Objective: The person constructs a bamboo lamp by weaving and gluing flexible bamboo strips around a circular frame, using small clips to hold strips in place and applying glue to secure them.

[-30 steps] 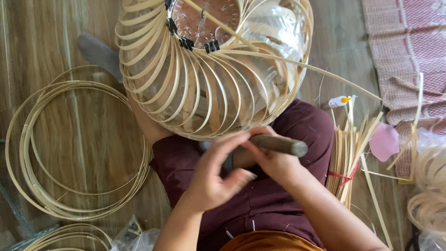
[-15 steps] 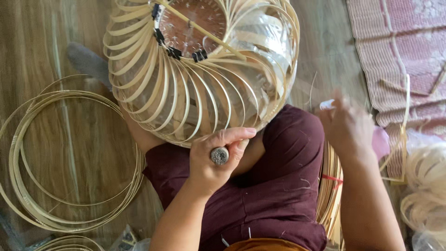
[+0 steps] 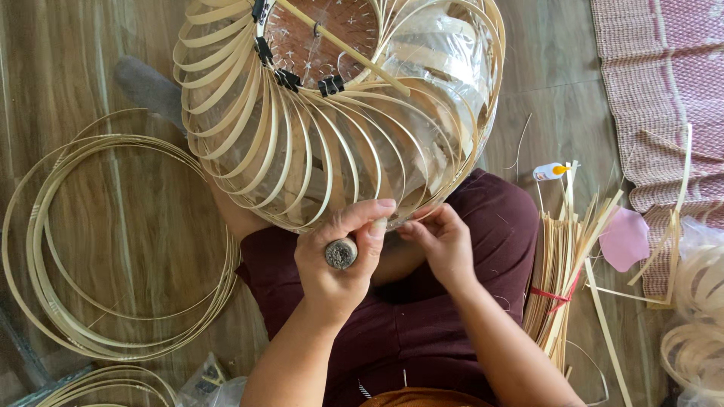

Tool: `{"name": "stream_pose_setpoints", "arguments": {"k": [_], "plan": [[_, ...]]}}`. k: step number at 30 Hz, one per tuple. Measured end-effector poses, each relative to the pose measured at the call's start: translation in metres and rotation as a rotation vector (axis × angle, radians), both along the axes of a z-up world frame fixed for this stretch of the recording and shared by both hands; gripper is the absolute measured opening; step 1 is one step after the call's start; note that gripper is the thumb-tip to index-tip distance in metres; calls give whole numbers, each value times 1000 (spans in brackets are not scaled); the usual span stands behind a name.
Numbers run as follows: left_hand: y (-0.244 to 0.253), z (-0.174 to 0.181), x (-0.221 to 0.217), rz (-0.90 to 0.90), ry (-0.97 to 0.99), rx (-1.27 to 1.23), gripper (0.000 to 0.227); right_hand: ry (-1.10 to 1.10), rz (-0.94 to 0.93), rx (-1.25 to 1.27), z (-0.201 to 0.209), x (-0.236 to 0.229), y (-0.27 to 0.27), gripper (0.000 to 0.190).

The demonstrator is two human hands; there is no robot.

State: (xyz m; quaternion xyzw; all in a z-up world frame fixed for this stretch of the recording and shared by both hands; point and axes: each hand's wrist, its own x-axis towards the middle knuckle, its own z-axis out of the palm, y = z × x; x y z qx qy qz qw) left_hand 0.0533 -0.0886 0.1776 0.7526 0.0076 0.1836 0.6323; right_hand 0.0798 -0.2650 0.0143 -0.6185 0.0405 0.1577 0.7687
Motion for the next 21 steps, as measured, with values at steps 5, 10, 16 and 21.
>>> {"name": "stream_pose_setpoints", "arguments": {"k": [5, 10, 16, 21], "plan": [[-1, 1, 1, 24, -38, 39, 14, -12, -104, 15, -13, -11, 13, 15], [-1, -1, 1, 28, -58, 60, 12, -17, -140, -12, -18, -12, 18, 17], [0, -9, 5, -95, -97, 18, 18, -112, -136, -225, -18, -11, 19, 16], [-15, -4, 3, -396, -239, 218, 21, -108, -32, -306, 2, -3, 9, 15]]}}
